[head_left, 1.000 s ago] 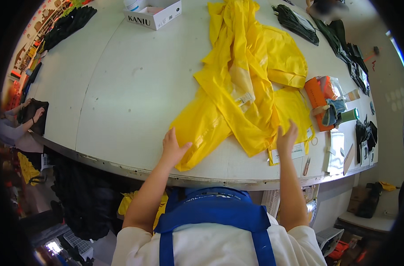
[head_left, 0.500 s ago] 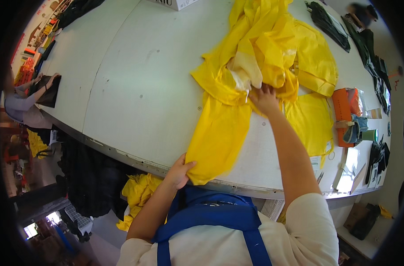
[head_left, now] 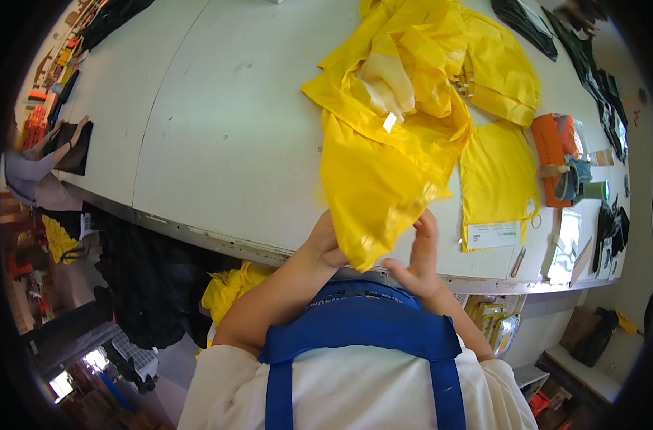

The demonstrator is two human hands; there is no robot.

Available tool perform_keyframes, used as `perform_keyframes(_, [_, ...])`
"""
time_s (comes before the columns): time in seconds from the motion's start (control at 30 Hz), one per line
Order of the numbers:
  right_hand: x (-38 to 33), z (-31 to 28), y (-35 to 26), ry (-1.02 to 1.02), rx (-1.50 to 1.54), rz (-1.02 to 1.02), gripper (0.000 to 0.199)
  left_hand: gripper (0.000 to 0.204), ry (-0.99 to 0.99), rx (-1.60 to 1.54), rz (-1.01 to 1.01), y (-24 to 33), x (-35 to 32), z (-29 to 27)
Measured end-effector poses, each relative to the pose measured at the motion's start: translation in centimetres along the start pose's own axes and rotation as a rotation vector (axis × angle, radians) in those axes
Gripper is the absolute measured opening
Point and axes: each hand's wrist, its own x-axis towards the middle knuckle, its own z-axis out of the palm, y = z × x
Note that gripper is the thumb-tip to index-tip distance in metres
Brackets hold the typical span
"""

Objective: The person folds a yellow raincoat on a table, aligns the edges, folds the sleeves and body, and places the folded item into a clear plastic packaging bag. The person then folds another yellow raincoat and places it into a plastic bag.

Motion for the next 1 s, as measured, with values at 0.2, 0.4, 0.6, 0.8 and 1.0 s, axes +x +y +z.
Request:
perform_keyframes(0.2, [4.4, -0.4, -0.6, 0.202, 0.004, 0.047, 0.039, 0.044, -0.023, 0.609, 0.273, -0.5, 4.0, 6.3])
perform_keyframes(0.4, [7.5, -2.7, -5.8, 0.026, 0.027, 0.171, 0.048, 0.056, 0.141, 1.244, 0.553, -0.7, 6.7, 6.8])
perform_keyframes(0.6, [6.8, -7.0, -4.6, -0.494, -0.185, 0.466, 0.044, 0.055, 0.171, 1.429, 0.674, -0.6, 5.1, 7.4])
perform_keyframes(0.8, [-4.3, -5.7, 5.1, 0.032, -0.587, 0.162, 0.034, 0.059, 0.593, 0.815, 0.392, -2.7, -3.0, 1.3])
perform_keyframes(1.0, [-5.0, -7.9, 3.6, 0.477, -0.031, 0.258, 0.017, 0.058, 0.426, 1.657, 0.646, 0.1, -5.5, -0.7])
